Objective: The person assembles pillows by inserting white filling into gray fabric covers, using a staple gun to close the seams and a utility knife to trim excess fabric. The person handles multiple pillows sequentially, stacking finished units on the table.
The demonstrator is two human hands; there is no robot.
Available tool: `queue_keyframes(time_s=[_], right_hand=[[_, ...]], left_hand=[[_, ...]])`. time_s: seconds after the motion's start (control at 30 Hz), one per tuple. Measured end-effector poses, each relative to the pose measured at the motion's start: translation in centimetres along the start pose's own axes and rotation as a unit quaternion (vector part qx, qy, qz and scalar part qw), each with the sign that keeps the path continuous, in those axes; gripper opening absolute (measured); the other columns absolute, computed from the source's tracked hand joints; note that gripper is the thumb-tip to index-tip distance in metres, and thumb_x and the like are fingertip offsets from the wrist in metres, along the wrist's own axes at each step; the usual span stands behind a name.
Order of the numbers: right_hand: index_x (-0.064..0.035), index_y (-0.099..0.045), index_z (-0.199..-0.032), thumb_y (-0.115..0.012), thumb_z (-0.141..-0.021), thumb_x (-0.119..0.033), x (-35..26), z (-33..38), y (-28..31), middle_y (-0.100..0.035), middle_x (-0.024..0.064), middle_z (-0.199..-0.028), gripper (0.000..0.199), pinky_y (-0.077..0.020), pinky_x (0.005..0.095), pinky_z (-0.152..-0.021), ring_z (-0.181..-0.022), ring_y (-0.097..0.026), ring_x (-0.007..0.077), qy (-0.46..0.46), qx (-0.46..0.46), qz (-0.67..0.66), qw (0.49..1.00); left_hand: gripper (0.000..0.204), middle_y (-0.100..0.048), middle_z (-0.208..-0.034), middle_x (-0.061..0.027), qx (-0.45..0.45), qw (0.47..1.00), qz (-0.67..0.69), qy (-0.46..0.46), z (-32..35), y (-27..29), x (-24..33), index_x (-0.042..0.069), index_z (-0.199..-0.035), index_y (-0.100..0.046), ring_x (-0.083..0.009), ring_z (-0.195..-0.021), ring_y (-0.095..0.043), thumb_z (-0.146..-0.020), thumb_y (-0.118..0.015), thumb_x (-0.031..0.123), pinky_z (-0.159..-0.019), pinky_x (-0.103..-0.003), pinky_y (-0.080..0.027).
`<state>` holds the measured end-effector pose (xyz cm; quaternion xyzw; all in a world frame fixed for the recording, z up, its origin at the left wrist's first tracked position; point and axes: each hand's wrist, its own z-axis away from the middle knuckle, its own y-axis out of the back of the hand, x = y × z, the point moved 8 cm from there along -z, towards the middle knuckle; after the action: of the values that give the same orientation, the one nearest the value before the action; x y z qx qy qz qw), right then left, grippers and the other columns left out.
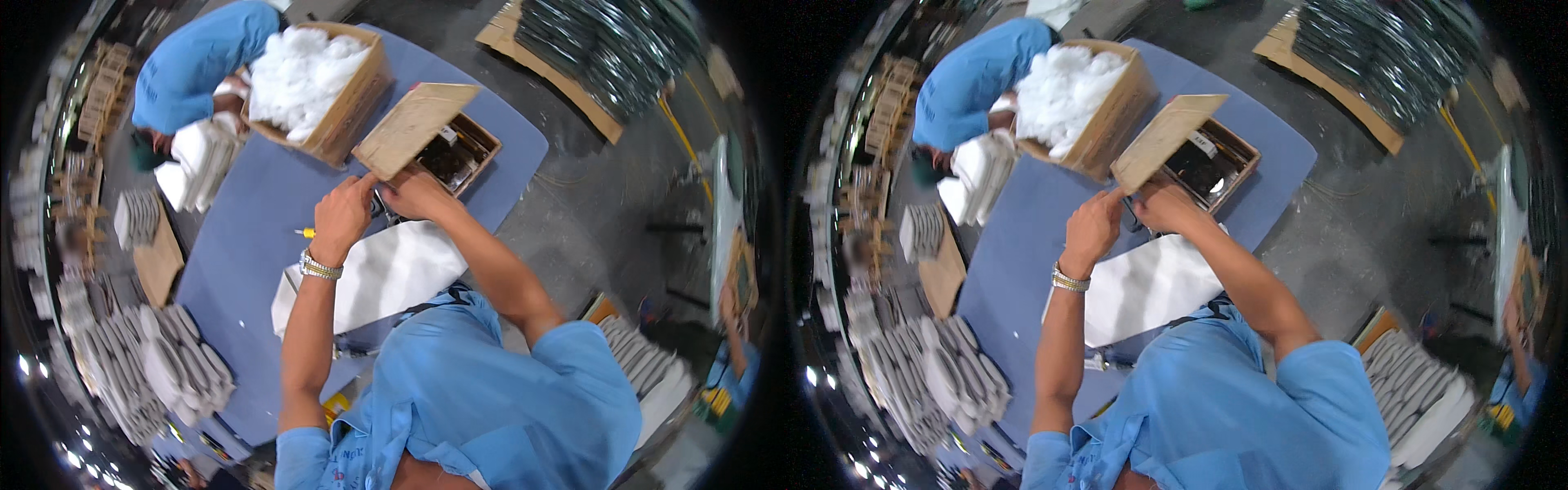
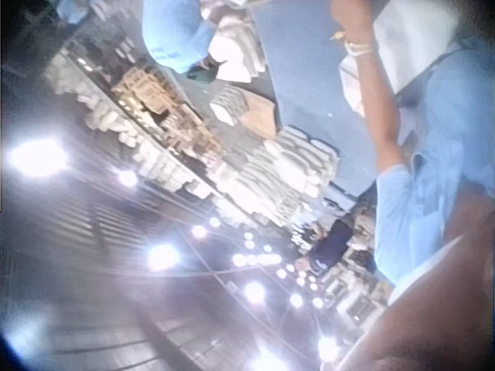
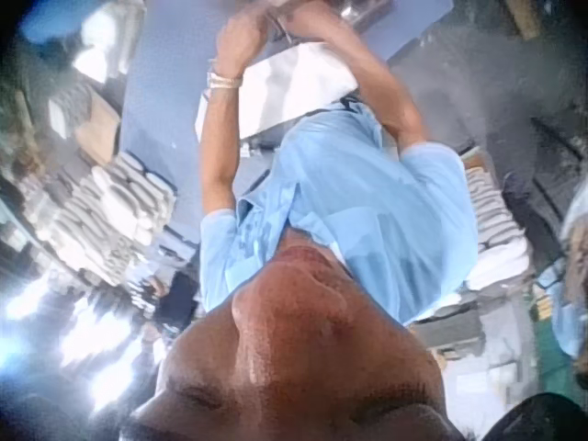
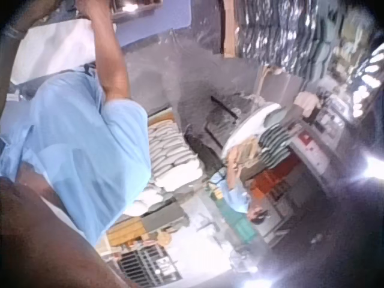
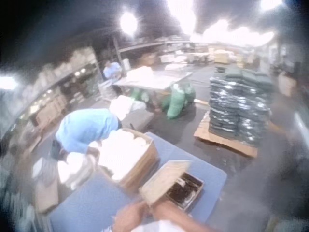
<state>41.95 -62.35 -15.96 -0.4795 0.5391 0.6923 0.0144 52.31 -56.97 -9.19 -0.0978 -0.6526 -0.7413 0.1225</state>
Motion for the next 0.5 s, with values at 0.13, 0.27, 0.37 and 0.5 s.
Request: queue_keyframes(time_s=[0.13, 0.27, 0.37, 0.5], right_hand=[[-0.0037, -0.068, -0.121, -0.062, -0.092, -0.012, 4.6, 12.6, 1.7, -0.071, 0.0187, -0.115, 0.031, -0.0524, 0.0438, -0.093, -0.108, -0.066, 0.0367, -0.059, 0.031, -0.151, 0.986], [-0.0055, -0.064, -0.129, -0.072, -0.091, -0.015, 12.6, 22.9, -2.4, -0.066, 0.0169, -0.119, 0.041, -0.0555, 0.0388, -0.085, -0.100, -0.068, 0.0318, -0.218, 0.060, -0.153, 0.962], [-0.0047, -0.063, -0.126, -0.077, -0.088, -0.020, 12.2, 21.6, -4.7, -0.061, 0.0187, -0.122, 0.043, -0.0552, 0.0393, -0.084, -0.098, -0.067, 0.0334, -0.162, 0.120, -0.043, 0.979], [-0.0040, -0.064, -0.111, -0.079, -0.087, -0.021, 11.7, 19.2, -7.5, -0.065, 0.0153, -0.103, 0.034, -0.0538, 0.0402, -0.079, -0.087, -0.066, 0.0306, -0.165, 0.043, 0.078, 0.982]], left_hand=[[0.037, -0.070, -0.102, -0.0110, -0.046, 0.995, 0.081, -0.038, 4.1, -2.4, -0.9, 0.020, -0.131, -0.066, -0.0369, -0.089, -0.069, -0.095, -0.064, 0.014, -0.077, -0.049, -0.055], [0.045, -0.066, -0.124, -0.0134, 0.054, 0.987, 0.100, 0.113, 10.9, -8.5, -5.5, 0.017, -0.138, -0.063, -0.0328, -0.113, -0.064, -0.094, -0.067, 0.019, -0.093, -0.043, -0.055], [0.066, -0.053, -0.145, -0.0148, 0.137, 0.948, -0.026, 0.286, 17.9, -11.5, -13.1, 0.015, -0.148, -0.052, -0.0362, -0.133, -0.052, -0.088, -0.075, 0.026, -0.108, -0.049, -0.046], [0.074, -0.047, -0.152, -0.0140, 0.197, 0.858, -0.106, 0.462, 25.9, -12.5, -23.7, 0.015, -0.150, -0.049, -0.0359, -0.140, -0.045, -0.082, -0.078, 0.028, -0.116, -0.058, -0.035]])
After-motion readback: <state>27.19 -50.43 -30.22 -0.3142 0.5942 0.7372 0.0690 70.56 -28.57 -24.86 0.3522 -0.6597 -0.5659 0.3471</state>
